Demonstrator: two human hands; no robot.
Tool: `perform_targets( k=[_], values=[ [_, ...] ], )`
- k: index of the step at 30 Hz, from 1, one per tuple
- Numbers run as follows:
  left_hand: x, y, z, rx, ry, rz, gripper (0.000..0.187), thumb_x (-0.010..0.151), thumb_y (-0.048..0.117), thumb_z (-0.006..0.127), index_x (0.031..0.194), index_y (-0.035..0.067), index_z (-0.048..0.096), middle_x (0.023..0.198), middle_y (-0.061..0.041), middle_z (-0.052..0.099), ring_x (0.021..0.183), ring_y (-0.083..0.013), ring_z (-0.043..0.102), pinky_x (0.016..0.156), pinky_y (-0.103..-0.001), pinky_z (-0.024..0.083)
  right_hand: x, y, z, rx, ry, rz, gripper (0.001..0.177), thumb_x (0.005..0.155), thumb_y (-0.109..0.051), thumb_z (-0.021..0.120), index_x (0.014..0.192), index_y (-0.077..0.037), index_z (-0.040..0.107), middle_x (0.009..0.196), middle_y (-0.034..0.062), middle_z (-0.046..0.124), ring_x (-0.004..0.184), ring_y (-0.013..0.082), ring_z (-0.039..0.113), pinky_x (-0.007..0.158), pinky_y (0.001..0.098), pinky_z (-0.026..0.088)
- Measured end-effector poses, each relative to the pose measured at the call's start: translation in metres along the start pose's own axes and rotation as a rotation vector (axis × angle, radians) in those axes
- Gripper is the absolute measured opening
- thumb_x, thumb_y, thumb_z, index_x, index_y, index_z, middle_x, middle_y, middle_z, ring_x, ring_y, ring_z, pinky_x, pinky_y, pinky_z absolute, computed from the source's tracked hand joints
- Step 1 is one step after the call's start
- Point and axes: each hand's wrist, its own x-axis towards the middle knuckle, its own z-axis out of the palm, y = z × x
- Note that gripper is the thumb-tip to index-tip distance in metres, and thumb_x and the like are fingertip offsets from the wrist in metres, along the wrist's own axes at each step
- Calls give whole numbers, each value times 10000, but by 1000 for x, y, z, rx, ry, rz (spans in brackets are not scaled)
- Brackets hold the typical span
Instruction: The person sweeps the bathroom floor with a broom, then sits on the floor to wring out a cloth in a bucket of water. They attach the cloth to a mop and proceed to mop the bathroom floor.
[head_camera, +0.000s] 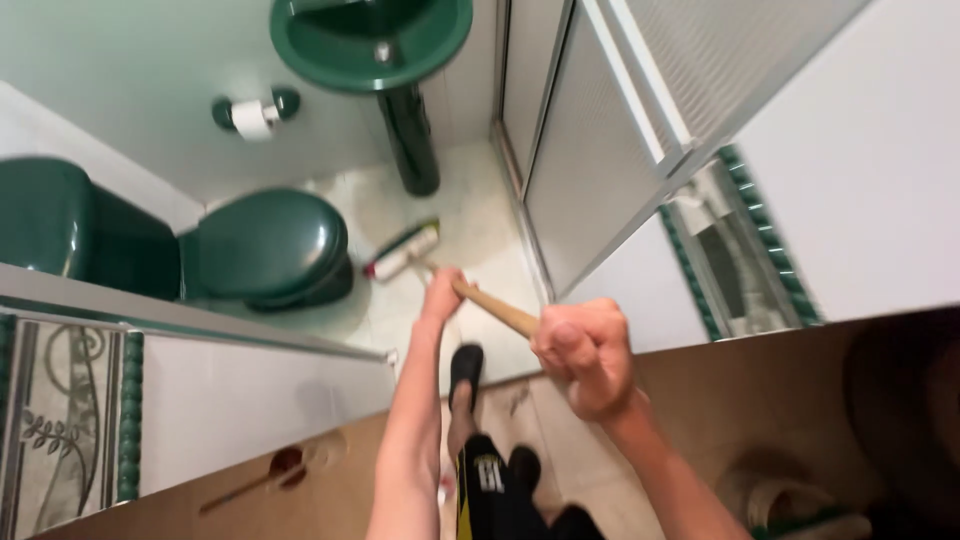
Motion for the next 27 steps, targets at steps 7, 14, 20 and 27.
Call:
perform_targets(
  k=[7,14,20,27],
  values=[
    [-106,48,73,-182,-58,163,129,756,212,685,743,84,671,779,-178,673,907,-412,684,842,-503,536,-8,-111,-26,116,93,130,604,1042,-371,419,486,-140,360,378,-19,234,290,88,247,298,219,248],
    [-243,200,28,-429,-294,-67,354,769,87,719,549,167,453,543,24,505,531,-83,450,454,-256,302,-30,-216,-44,52,206,261,577,951,-547,504,597,-124,334,416,-31,208,325,92,192,381,256,264],
    [-258,238,9,-224,-160,48,194,653,161,623,494,174,513,495,26,512,563,-92,465,512,-320,341,-35,-267,-68,159,156,152,668,928,-613,645,595,-104,369,476,-50,196,353,77,183,394,283,180],
    [-219,128,42,-123,134,203,272,869,224,687,629,120,614,657,-69,671,659,-238,606,617,-403,398,-63,-217,-74,303,6,48,547,998,-456,562,652,-62,408,547,-16,220,417,99,231,417,282,243]
  ],
)
